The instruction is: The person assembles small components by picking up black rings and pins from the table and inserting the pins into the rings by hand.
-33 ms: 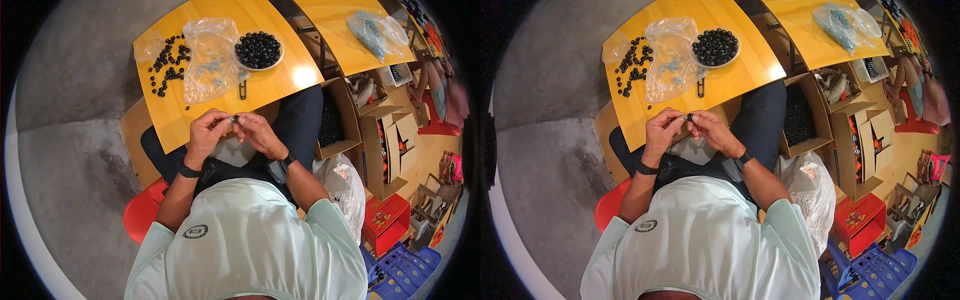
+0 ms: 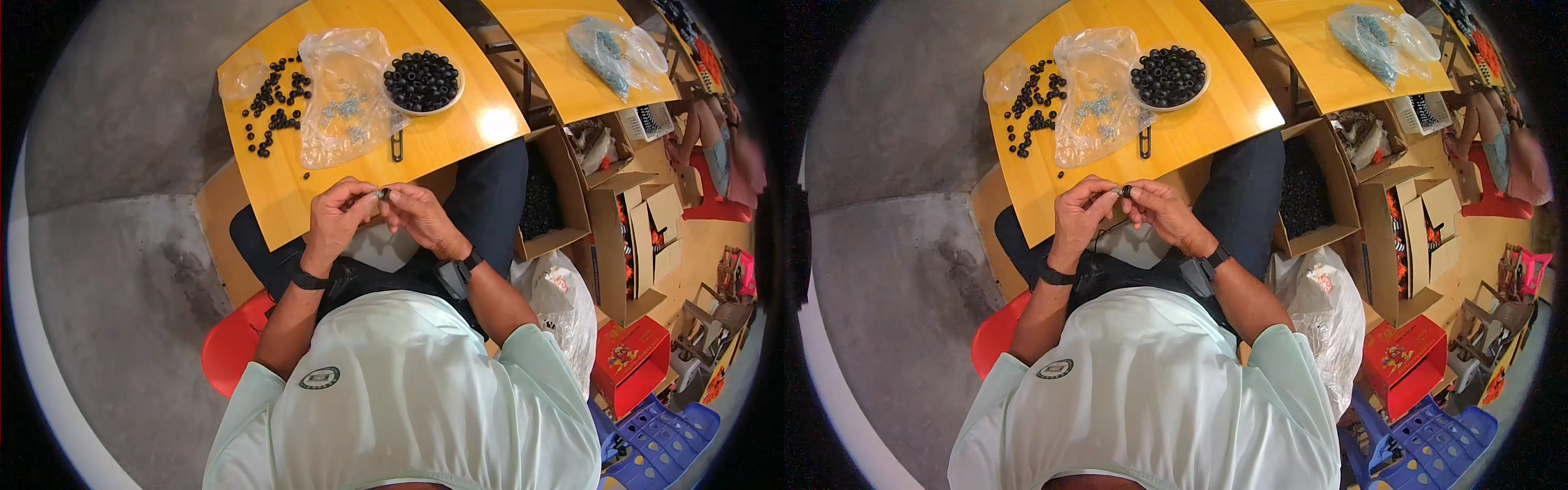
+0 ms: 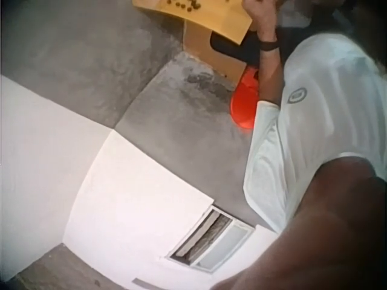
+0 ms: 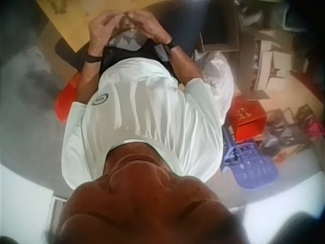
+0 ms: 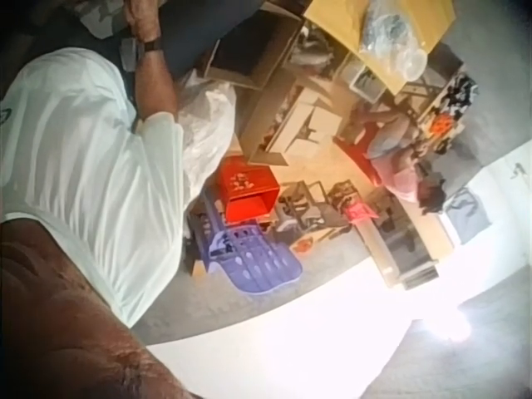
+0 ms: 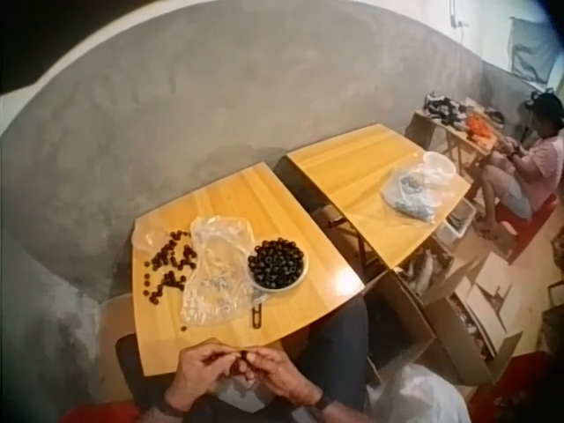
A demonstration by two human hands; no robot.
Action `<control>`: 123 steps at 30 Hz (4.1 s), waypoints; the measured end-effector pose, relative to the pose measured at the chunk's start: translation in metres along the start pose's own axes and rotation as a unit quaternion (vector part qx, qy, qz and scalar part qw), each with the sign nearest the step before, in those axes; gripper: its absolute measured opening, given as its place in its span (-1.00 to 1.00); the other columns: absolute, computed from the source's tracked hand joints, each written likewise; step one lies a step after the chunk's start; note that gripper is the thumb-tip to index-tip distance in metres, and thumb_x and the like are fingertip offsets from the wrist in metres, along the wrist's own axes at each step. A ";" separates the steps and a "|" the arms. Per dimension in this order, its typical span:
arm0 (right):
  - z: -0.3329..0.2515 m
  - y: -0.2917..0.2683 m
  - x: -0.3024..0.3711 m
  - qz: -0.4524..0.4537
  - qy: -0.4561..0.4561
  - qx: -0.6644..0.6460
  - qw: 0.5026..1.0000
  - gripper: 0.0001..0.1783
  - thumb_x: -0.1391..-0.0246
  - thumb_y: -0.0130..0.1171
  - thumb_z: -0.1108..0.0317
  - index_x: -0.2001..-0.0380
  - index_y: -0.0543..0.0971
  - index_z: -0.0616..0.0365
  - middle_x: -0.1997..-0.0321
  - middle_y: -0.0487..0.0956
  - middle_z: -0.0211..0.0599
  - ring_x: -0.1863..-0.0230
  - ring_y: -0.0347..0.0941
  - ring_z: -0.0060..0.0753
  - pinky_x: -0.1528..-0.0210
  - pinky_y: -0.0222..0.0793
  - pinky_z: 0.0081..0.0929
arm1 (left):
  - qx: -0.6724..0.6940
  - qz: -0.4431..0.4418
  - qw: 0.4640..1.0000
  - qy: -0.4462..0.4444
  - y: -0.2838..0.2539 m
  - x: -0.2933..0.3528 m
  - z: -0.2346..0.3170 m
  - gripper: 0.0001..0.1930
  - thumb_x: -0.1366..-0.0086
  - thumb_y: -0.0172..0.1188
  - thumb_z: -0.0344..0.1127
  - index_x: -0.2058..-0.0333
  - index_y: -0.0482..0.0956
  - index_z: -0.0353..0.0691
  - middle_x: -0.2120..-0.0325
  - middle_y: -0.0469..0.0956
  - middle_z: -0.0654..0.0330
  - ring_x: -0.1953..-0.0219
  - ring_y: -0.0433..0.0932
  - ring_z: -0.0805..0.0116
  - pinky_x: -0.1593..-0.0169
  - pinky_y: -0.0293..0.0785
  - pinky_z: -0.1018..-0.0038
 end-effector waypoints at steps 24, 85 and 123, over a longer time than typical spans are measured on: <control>0.004 -0.001 -0.006 0.047 -0.043 0.071 0.995 -0.75 -0.28 0.12 0.32 0.07 0.59 0.24 0.25 0.61 -0.36 0.26 0.53 -0.56 0.24 0.54 -0.59 | -0.108 0.025 0.994 -0.015 -0.008 -0.008 -0.001 -0.94 -0.24 0.24 -0.51 0.34 0.62 -0.40 0.49 0.53 0.23 0.50 0.49 0.56 0.42 0.41 0.62; 0.008 -0.006 -0.008 0.067 0.011 0.028 0.997 -0.66 -0.28 0.11 0.21 0.08 0.57 0.29 0.20 0.61 -0.28 0.20 0.55 -0.48 0.22 0.56 -0.54 | -0.235 -0.036 0.969 0.069 -0.018 -0.010 -0.009 -0.93 -0.17 0.28 -0.49 0.35 0.64 -0.35 0.53 0.59 0.30 0.57 0.47 0.66 0.50 0.38 0.63; -0.033 -0.017 -0.001 0.133 -0.130 -0.015 0.982 -0.73 -0.28 0.10 0.27 0.11 0.56 0.26 0.11 0.59 -0.22 0.24 0.51 -0.52 0.18 0.57 -0.49 | 0.038 0.125 0.986 -0.106 -0.055 -0.008 -0.037 -0.85 -0.23 0.27 -0.47 0.24 0.63 -0.42 0.51 0.59 0.27 0.51 0.56 0.58 0.36 0.50 0.65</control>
Point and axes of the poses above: each hand's wrist, its own x-axis away from the middle knuckle, its own y-axis out of the palm, z = x × y, the point moved 3 cm from there along -x, towards the middle knuckle
